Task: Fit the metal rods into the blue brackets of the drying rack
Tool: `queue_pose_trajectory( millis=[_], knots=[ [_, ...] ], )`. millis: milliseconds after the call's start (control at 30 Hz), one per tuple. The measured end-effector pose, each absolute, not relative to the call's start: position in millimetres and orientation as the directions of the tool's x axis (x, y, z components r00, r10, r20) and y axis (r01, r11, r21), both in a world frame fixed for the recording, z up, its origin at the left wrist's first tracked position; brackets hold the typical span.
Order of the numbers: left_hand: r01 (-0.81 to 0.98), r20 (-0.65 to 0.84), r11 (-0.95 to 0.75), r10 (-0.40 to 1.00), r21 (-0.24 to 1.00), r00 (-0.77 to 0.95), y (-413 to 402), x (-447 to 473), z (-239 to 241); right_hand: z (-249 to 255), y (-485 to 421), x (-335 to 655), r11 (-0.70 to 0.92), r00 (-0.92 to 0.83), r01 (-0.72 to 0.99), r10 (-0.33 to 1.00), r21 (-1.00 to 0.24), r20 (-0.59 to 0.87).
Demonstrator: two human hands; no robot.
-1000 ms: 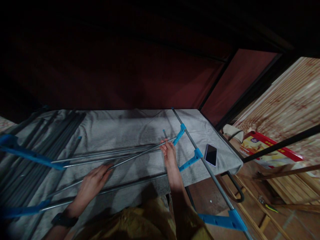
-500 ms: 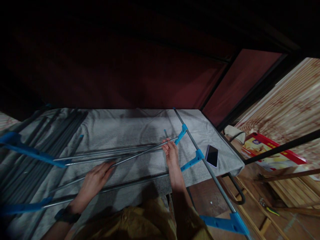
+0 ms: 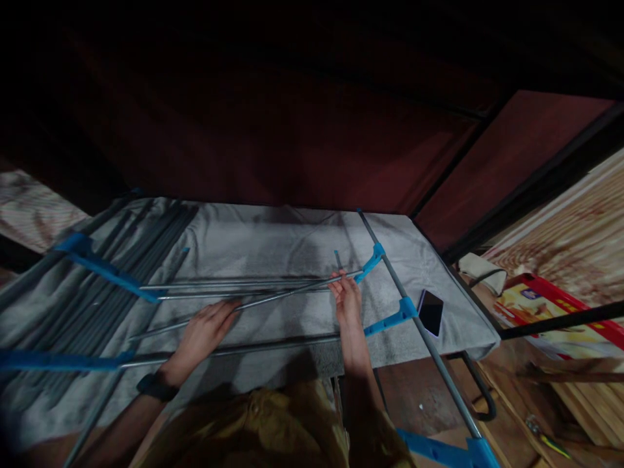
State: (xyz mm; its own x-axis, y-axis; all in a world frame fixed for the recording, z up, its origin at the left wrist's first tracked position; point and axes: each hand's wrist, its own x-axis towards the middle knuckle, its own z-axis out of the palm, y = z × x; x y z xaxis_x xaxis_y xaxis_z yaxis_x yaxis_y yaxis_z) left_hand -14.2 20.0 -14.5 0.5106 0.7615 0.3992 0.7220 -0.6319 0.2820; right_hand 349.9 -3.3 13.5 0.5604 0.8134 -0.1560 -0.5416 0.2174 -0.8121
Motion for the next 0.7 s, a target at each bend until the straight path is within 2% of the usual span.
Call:
queue_pose_trajectory(
  millis=[367,533,700],
  knots=[
    [0.758,0.241,-0.632,0.770,0.159,0.591,9.2,-6.4,-11.0,-20.4,-22.0,337.6,0.087,0.510,-0.554,0.822,-0.828,-0.254],
    [0.755,0.175,-0.640,0.767,0.144,0.617,5.2,-2.2,-8.3,-25.8,-35.6,307.9,0.004,0.402,-0.578,0.872,-0.816,-0.280],
    [0.753,0.178,-0.642,0.766,0.143,0.618,1.4,0.2,-3.5,-23.4,-39.1,272.6,-0.071,0.298,-0.552,0.913,-0.830,-0.277]
  ],
)
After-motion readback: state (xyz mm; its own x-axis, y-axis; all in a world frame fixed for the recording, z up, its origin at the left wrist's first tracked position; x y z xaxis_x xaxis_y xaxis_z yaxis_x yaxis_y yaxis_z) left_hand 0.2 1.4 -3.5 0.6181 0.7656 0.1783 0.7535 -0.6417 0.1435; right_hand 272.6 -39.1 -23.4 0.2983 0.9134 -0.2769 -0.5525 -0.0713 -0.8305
